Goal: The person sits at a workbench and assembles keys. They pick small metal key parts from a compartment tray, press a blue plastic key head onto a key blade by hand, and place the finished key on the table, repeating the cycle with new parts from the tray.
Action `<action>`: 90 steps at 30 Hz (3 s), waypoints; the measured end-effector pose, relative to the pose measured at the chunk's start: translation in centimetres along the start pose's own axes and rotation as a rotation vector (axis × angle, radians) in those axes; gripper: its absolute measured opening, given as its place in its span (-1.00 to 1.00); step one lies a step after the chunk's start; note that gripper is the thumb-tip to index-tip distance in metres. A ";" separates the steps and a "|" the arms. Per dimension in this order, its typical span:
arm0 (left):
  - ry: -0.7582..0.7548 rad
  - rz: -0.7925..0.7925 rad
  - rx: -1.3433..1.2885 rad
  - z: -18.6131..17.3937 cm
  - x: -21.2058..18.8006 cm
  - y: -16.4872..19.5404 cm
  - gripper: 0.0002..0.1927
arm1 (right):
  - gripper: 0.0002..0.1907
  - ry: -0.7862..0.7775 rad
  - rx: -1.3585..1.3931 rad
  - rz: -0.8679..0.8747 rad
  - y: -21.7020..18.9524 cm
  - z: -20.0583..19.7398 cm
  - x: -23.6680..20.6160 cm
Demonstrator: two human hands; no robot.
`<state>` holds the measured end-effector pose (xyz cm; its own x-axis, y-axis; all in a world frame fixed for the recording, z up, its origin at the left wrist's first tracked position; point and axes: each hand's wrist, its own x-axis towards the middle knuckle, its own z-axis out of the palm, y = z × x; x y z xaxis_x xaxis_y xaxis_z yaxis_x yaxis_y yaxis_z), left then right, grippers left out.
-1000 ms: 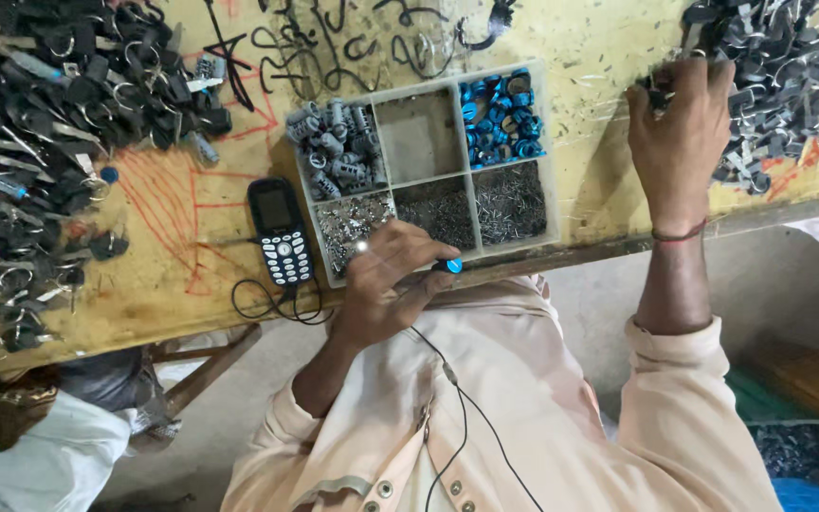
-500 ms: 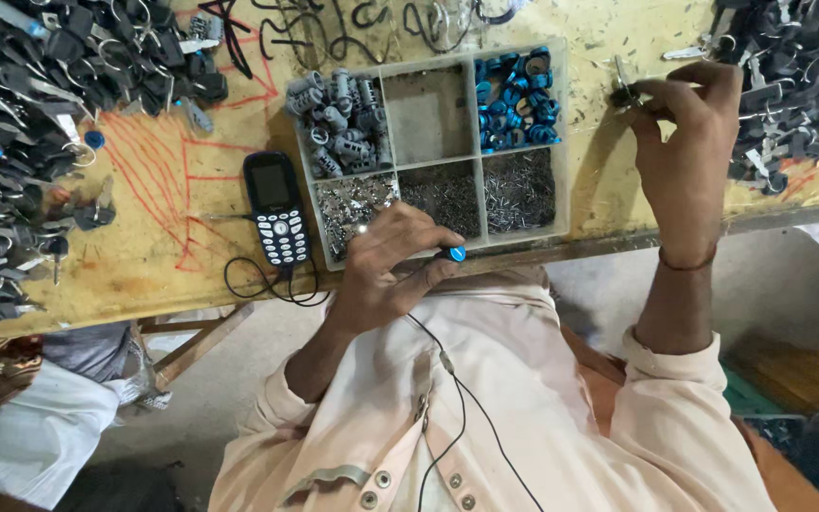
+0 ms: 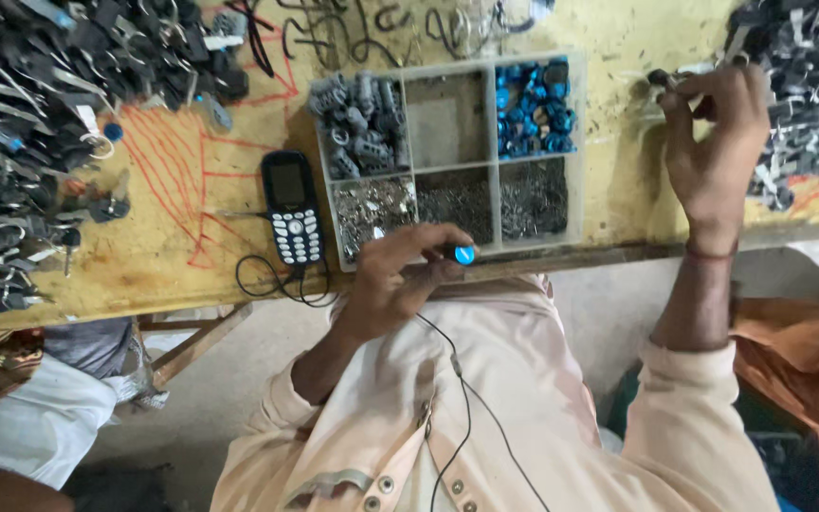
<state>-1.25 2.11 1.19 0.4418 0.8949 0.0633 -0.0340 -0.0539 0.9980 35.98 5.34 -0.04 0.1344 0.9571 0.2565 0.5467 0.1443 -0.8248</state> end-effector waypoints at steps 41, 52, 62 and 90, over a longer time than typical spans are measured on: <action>0.126 0.003 1.055 -3.3 -1.6 -0.6 -0.84 | -0.71 -0.218 -0.807 -0.284 -13.5 6.2 0.0; 0.322 0.020 0.754 -2.9 -2.0 0.0 -0.84 | -0.81 -0.840 -0.487 -0.376 -11.6 13.9 -1.3; 0.282 -0.038 0.666 -3.2 -2.2 1.7 -0.85 | -0.83 -0.736 -0.422 -0.308 -12.7 13.2 -2.7; 0.284 -0.131 -0.186 1.3 -0.7 0.7 -0.74 | -0.91 -0.558 0.489 0.303 -12.4 11.1 -6.2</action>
<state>-0.38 0.91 1.81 0.1877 0.9776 -0.0949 -0.1678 0.1271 0.9776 19.17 0.43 3.05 -0.2850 0.9379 -0.1976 0.1109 -0.1725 -0.9787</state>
